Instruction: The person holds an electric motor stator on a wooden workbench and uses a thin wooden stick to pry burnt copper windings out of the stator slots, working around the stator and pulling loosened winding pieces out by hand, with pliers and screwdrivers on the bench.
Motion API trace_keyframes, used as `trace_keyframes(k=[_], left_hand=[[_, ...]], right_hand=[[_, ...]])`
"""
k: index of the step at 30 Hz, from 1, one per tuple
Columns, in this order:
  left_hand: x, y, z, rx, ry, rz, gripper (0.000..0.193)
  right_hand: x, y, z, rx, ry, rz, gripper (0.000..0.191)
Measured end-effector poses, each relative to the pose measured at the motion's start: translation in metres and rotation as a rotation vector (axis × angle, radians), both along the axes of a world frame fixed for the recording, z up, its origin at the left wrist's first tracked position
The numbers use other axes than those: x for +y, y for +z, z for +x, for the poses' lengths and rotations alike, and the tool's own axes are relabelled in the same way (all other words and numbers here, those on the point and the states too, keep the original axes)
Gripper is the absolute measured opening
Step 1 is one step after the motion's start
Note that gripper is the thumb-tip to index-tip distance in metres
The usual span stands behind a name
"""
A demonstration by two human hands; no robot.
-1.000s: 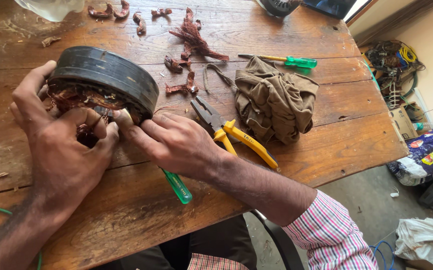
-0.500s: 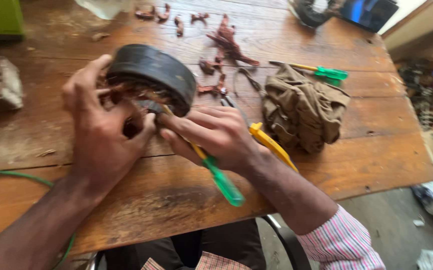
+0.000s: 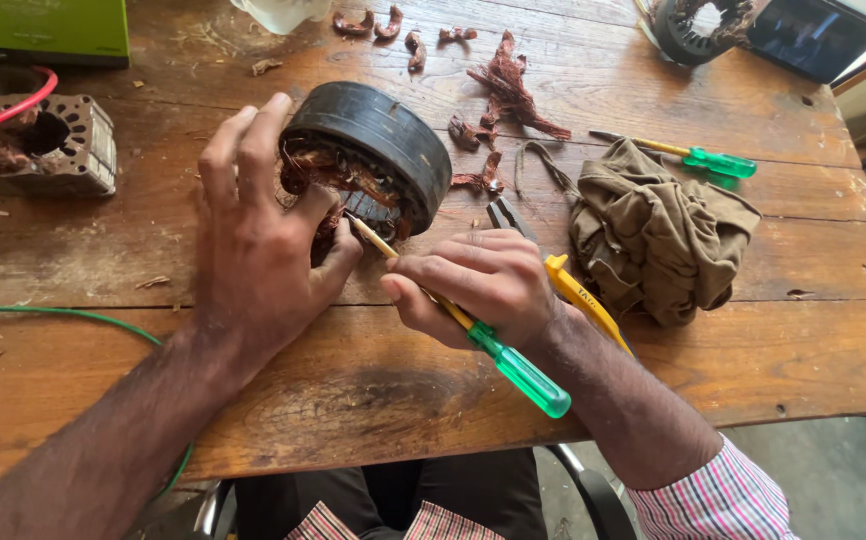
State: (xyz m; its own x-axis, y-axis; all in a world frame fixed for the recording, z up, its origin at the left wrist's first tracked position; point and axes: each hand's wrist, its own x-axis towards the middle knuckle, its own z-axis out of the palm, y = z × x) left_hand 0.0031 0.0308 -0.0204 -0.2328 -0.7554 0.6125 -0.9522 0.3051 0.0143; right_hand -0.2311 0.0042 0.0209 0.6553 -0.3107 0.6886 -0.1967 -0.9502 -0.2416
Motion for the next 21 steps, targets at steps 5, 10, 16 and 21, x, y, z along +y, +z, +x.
trace_keyframes(k=[5, 10, 16, 21], left_hand=[[-0.001, -0.006, 0.004, 0.173, -0.054, 0.060, 0.033], [-0.001, -0.011, 0.005, 0.395, -0.089, 0.149, 0.026], [-0.004, -0.012, 0.005, 0.426, -0.112, 0.139, 0.026], [-0.003, -0.007, 0.005, 0.483, -0.163, 0.201, 0.045]], right_hand=[[0.002, 0.001, 0.005, 0.029, -0.016, 0.017, 0.007], [0.002, 0.001, 0.006, 0.029, -0.016, 0.014, 0.007], [-0.003, -0.002, 0.005, -0.039, -0.021, -0.067, 0.010], [0.000, -0.002, -0.011, -0.184, -0.053, -0.221, 0.020]])
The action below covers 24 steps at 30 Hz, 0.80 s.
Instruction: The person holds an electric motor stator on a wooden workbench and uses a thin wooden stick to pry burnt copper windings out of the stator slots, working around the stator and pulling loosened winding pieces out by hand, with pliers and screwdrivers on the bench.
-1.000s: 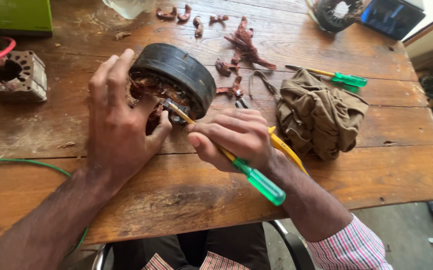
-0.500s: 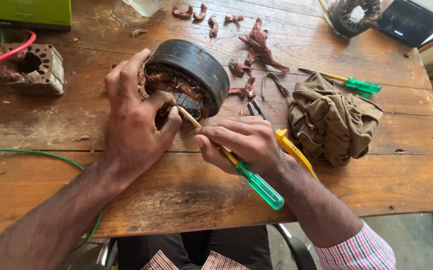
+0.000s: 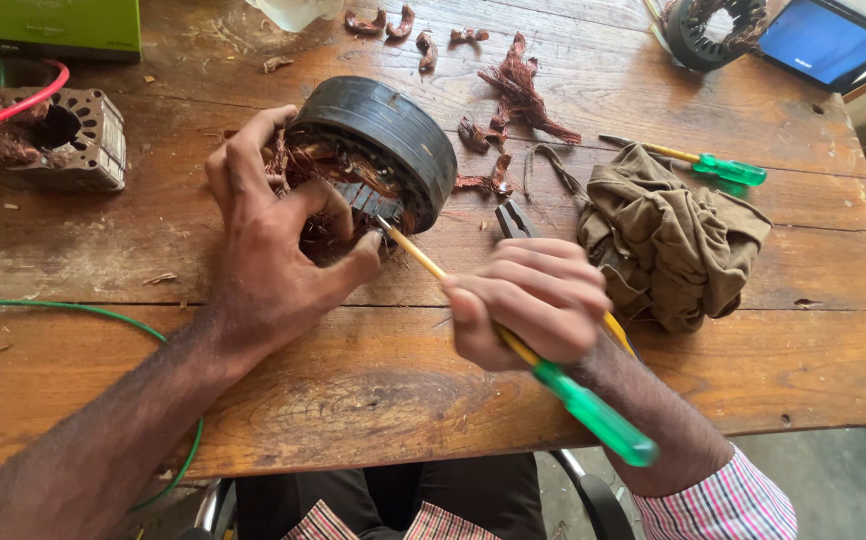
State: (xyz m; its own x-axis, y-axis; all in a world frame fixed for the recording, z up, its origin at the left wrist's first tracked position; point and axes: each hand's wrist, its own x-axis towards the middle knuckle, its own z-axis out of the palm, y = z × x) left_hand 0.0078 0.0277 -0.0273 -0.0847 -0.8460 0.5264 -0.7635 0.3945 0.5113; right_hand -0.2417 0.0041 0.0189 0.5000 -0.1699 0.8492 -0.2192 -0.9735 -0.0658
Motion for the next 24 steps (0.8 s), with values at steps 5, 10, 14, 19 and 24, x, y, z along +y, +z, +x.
trace_keyframes(k=[5, 10, 14, 19, 24], left_hand=[[0.002, 0.003, 0.000, -0.050, 0.011, -0.127, 0.039], [0.000, -0.003, 0.003, -0.092, 0.023, -0.259, 0.035], [-0.005, -0.006, 0.007, -0.212, 0.055, -0.452, 0.031], [0.008, -0.001, 0.006, -0.296, -0.026, -0.564, 0.027], [0.013, 0.003, 0.000, -0.491, 0.097, -0.459, 0.031]], right_hand=[[-0.005, -0.007, -0.010, -0.233, 0.143, 0.068, 0.042], [-0.017, -0.022, -0.015, -0.624, 0.255, 0.303, 0.049], [-0.036, -0.021, -0.028, -0.790, 0.133, 0.575, 0.034], [-0.042, -0.026, -0.007, -0.301, -0.082, 0.699, 0.035], [-0.026, -0.018, 0.008, 0.071, -0.183, 0.740, 0.050]])
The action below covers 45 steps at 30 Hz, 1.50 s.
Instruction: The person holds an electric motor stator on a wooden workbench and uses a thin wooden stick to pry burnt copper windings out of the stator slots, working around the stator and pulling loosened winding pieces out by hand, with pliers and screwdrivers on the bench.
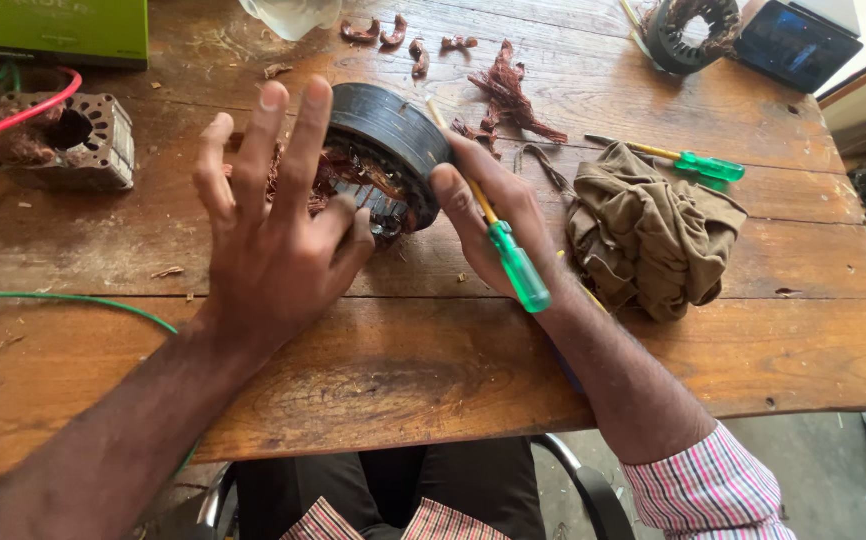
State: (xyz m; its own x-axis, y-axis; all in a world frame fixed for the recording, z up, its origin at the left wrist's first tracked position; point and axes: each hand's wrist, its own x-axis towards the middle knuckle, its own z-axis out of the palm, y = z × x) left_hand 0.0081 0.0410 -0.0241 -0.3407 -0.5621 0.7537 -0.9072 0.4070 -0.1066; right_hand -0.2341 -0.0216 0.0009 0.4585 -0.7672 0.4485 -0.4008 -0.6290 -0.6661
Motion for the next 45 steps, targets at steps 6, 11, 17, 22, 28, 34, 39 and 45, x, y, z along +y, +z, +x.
trace_keyframes(k=[6, 11, 17, 22, 28, 34, 39, 45], left_hand=[[-0.024, -0.001, -0.014, 0.014, 0.144, 0.128, 0.042], [-0.040, 0.004, -0.024, 0.016, 0.191, 0.257, 0.042], [-0.041, 0.002, -0.026, 0.023, 0.026, 0.164, 0.059], [-0.039, -0.006, -0.023, -0.070, 0.051, 0.117, 0.046], [-0.038, -0.010, -0.017, -0.082, 0.035, 0.181, 0.037], [-0.033, -0.007, -0.019, -0.066, 0.014, 0.216, 0.034], [-0.039, 0.012, -0.025, -0.051, -0.083, 0.147, 0.041], [-0.015, 0.046, 0.004, 0.059, -0.156, 0.142, 0.024]], right_hand=[[0.008, 0.010, 0.007, -0.002, 0.118, -0.145, 0.071], [0.012, 0.005, -0.004, 0.037, 0.037, -0.230, 0.069], [0.007, -0.007, -0.017, -0.022, 0.047, -0.179, 0.071], [0.007, -0.016, -0.019, -0.006, 0.062, -0.160, 0.072], [0.007, -0.014, -0.019, 0.018, 0.071, -0.152, 0.073], [0.004, -0.014, -0.021, 0.024, 0.093, -0.159, 0.072], [0.007, -0.008, -0.022, -0.002, 0.072, -0.187, 0.072], [0.014, 0.003, -0.014, -0.020, 0.049, -0.187, 0.075]])
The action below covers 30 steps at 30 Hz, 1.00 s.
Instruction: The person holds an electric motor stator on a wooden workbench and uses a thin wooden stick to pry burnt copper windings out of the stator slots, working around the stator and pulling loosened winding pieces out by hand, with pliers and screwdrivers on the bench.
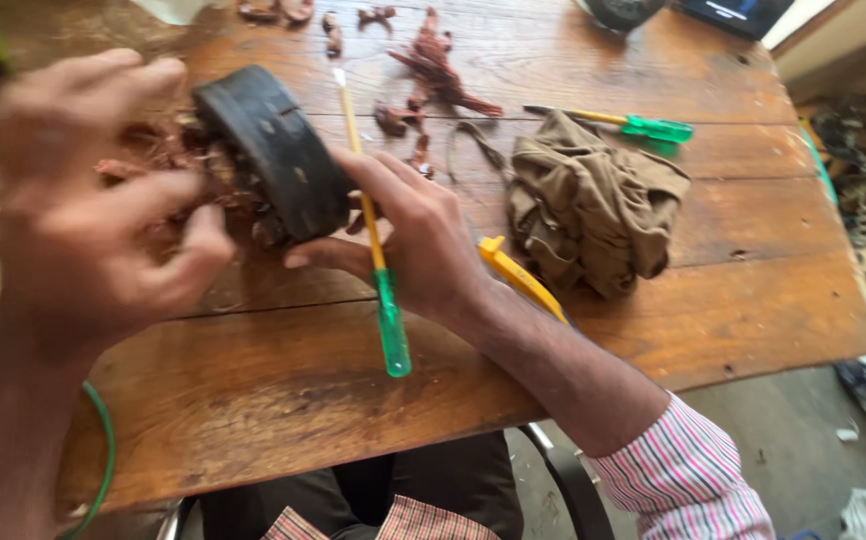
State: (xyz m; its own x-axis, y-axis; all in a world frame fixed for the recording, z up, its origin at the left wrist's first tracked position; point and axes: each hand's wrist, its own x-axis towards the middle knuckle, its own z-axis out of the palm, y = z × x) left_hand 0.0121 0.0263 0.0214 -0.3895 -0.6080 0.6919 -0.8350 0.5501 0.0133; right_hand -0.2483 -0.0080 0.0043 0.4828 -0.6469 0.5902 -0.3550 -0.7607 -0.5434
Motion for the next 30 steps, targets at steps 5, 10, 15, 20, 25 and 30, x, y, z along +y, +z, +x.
trace_keyframes(k=[5, 10, 15, 20, 25, 30], left_hand=[[0.003, 0.000, -0.003, 0.115, 0.031, 0.025, 0.068], [-0.005, -0.003, -0.011, 0.253, -0.072, 0.059, 0.075], [-0.007, -0.010, -0.004, 0.293, -0.105, 0.078, 0.056], [-0.007, -0.026, 0.004, 0.398, -0.170, 0.101, 0.051], [-0.010, -0.032, 0.009, 0.435, -0.184, 0.069, 0.051], [-0.011, -0.032, 0.015, 0.442, -0.172, 0.046, 0.055]], right_hand=[[0.004, -0.005, 0.001, -0.017, 0.085, 0.040, 0.064], [-0.008, -0.013, 0.000, 0.059, 0.116, -0.082, 0.039], [-0.036, -0.009, -0.013, 0.185, -0.236, -0.156, 0.023], [-0.045, -0.007, -0.028, 0.505, -0.459, 0.092, 0.029], [-0.043, -0.012, -0.014, 0.356, -0.403, -0.182, 0.024], [-0.022, -0.018, 0.017, 0.115, -0.268, -0.330, 0.023]])
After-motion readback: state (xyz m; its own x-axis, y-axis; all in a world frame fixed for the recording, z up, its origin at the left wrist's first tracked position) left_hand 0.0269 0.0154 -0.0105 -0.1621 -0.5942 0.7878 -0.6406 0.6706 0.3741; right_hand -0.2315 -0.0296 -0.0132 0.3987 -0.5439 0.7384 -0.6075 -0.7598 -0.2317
